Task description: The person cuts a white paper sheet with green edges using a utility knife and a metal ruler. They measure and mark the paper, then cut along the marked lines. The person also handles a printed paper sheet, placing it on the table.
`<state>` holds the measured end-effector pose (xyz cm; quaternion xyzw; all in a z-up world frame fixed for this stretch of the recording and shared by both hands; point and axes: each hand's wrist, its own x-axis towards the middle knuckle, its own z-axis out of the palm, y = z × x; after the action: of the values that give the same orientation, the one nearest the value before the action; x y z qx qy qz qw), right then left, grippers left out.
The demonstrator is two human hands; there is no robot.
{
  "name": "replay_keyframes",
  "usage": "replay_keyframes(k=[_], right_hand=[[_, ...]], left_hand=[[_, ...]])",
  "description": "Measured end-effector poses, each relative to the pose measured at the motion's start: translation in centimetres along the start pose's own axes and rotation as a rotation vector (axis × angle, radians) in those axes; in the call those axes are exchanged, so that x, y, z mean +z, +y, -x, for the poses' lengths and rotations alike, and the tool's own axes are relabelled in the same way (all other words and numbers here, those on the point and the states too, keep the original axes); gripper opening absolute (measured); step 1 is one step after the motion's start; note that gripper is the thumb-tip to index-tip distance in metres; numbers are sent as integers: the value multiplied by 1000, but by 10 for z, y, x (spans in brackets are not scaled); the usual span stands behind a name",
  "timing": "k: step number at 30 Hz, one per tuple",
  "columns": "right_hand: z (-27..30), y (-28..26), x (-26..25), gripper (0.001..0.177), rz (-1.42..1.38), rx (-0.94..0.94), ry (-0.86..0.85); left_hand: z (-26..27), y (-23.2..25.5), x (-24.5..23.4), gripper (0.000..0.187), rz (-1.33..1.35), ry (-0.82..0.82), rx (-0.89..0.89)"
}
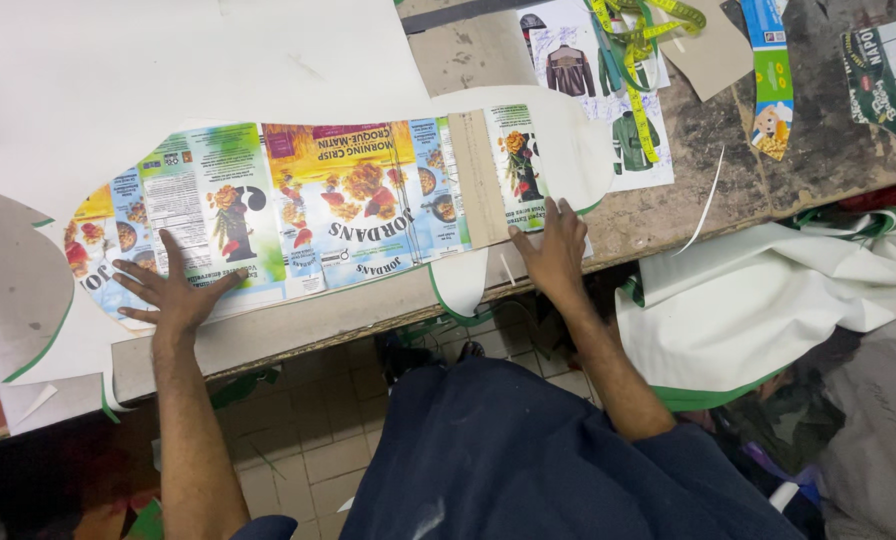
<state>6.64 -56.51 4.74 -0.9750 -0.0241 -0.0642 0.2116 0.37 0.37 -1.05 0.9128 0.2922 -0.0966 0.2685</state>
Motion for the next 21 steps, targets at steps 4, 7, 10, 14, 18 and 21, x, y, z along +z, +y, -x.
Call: replay_keyframes(k=[4, 7, 10, 14, 18, 21], right_hand=[[-21, 10, 11, 86, -265, 194, -6], [-42, 25, 11, 81, -684, 413, -51], [-54, 33, 17, 71, -943, 412, -149], [-42, -5, 22, 64, -736, 242, -152], [2, -89, 27, 75, -567, 53, 9], [19, -134, 31, 69, -460, -257, 125]], left_hand=[[-1, 1, -5, 146, -15, -13, -16], [0, 4, -4, 145, -17, -10, -17], [2, 4, -5, 147, -21, -16, -25], [5, 5, -6, 146, 20, -10, -8], [5, 8, -8, 145, 8, -19, -15], [6, 10, -8, 146, -4, -22, -12]])
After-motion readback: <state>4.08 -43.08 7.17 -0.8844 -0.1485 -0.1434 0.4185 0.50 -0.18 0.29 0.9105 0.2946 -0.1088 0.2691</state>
